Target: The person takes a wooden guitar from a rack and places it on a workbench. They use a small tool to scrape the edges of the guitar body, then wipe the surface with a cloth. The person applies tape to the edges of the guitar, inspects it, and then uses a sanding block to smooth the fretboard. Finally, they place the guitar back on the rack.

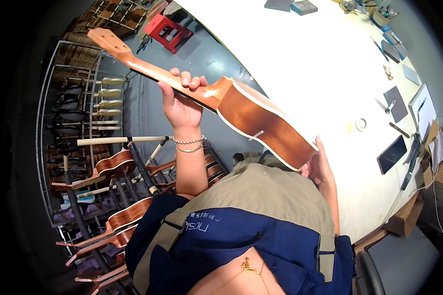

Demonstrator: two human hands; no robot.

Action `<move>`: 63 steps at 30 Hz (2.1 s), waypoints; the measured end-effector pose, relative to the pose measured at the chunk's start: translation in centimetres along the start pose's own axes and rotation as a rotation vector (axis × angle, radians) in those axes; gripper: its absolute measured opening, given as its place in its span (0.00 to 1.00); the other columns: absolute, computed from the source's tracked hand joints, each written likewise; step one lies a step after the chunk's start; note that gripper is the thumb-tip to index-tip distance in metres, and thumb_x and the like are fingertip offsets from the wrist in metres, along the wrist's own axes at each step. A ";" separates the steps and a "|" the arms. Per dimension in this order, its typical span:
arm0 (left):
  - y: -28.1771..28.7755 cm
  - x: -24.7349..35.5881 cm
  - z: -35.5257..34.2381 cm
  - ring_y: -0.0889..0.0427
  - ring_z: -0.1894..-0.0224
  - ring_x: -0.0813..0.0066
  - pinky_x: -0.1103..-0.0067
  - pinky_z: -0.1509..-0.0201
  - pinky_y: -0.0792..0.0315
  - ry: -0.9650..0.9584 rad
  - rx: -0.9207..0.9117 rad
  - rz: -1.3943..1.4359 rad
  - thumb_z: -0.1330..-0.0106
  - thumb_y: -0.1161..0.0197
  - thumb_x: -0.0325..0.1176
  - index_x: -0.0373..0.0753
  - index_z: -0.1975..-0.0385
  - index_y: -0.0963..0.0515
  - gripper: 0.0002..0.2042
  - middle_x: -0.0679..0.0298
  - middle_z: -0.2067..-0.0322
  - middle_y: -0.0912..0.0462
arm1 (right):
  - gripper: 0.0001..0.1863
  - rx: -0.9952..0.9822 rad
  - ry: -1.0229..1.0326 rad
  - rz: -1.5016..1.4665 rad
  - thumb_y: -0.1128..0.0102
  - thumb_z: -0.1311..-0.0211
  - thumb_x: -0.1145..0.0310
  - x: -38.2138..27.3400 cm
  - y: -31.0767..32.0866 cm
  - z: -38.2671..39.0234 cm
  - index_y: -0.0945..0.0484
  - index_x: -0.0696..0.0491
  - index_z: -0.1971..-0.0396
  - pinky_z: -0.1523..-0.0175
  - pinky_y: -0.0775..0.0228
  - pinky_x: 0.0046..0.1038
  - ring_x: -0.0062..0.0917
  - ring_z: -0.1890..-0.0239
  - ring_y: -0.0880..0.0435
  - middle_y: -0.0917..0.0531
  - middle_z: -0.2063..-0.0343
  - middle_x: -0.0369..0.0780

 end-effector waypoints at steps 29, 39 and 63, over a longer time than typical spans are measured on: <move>2.5 9.0 5.6 0.28 0.81 0.74 0.73 0.63 0.23 -0.312 0.009 -0.361 0.39 0.42 0.41 0.40 0.65 0.34 0.13 0.65 0.80 0.31 | 0.46 0.002 0.055 0.588 0.82 0.47 0.27 -1.7 -1.0 -4.8 0.26 0.56 0.75 0.78 0.38 0.16 0.17 0.86 0.28 0.26 0.87 0.35; 2.9 10.2 6.7 0.28 0.81 0.74 0.72 0.64 0.24 -0.390 0.045 -0.099 0.39 0.43 0.41 0.41 0.64 0.34 0.13 0.66 0.80 0.32 | 0.45 -0.010 0.043 0.618 0.83 0.45 0.28 -1.9 -1.4 -6.9 0.26 0.56 0.76 0.78 0.36 0.17 0.19 0.85 0.26 0.23 0.85 0.37; 5.9 12.1 6.4 0.27 0.77 0.77 0.80 0.67 0.29 -0.408 0.626 -0.710 0.41 0.41 0.24 0.35 0.67 0.31 0.06 0.65 0.78 0.28 | 0.46 0.029 0.140 0.669 0.82 0.43 0.31 -3.7 -0.9 -7.3 0.25 0.61 0.73 0.78 0.35 0.17 0.21 0.85 0.25 0.24 0.86 0.39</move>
Point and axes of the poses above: each hand's wrist, its own z-axis away from the middle knuckle, its own y-axis out of the back of the hand, x = y × z, the point moved 10 cm from there along -z, towards the middle knuckle
